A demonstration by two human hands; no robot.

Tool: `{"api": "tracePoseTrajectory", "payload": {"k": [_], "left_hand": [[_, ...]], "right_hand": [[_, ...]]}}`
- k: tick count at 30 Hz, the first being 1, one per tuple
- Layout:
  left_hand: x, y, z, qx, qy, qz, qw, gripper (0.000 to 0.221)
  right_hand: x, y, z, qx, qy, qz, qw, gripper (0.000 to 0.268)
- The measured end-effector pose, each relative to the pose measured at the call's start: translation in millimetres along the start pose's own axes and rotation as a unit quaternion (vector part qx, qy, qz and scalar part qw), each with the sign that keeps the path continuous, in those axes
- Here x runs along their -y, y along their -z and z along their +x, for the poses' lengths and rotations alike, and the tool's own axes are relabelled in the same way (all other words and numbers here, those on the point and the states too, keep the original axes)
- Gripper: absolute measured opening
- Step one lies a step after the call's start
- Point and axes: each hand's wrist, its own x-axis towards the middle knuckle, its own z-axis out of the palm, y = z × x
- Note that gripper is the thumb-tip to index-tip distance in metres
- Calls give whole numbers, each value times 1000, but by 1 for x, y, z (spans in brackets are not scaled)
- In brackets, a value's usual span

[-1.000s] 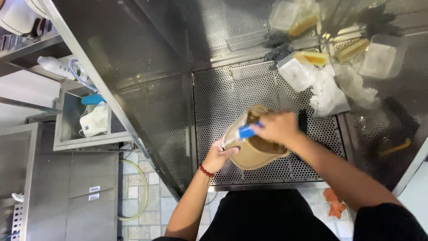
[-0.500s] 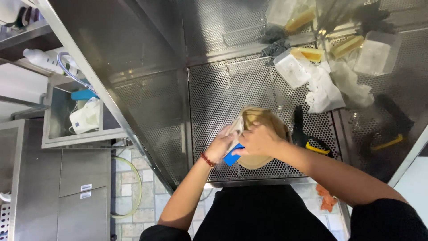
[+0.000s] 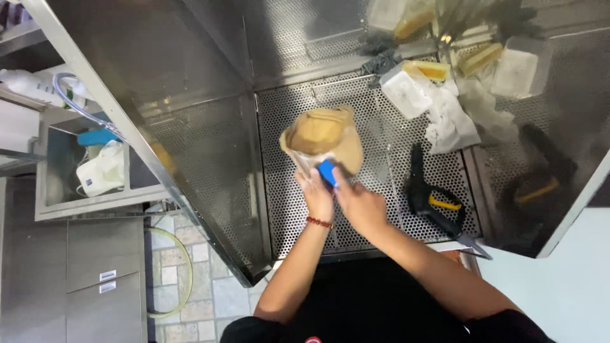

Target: Cleaning a tan baseball cap using a small brush and soapy water in a professional cleaning booth.

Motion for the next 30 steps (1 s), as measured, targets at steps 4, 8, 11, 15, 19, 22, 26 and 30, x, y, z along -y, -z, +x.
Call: {"api": "tracePoseTrajectory", "payload": {"k": [4,8,11,15,19,22,26,30], "left_hand": [[-27,-35,-2,-75,-37,-18,996,40],[59,4,19,-104,-255,241,931,58],[51,11,21,-121,-44,50,990,40],[0,-26,1,-90,-75,89,989,55],[4,-29,12,-132,-27,2,991,48],[10,-16,12,-157,-8,17,987,46],[22,-4,15,-175,37,31,983,35],[44,13,15,-174,22,81,981,44]], "right_hand": [[-13,-15,13,-23,58,37,997,62],[-3,-31,9,-59,-2,27,998,58],[-20,-33,8,-53,64,118,989,60],[-34,-16,37,-69,99,-15,993,50],[-14,-22,18,-61,31,48,997,53],[-6,-21,-1,3,-16,196,980,47],[1,-20,-11,111,-98,320,936,43],[-11,-28,-13,95,-78,341,932,45]]}}
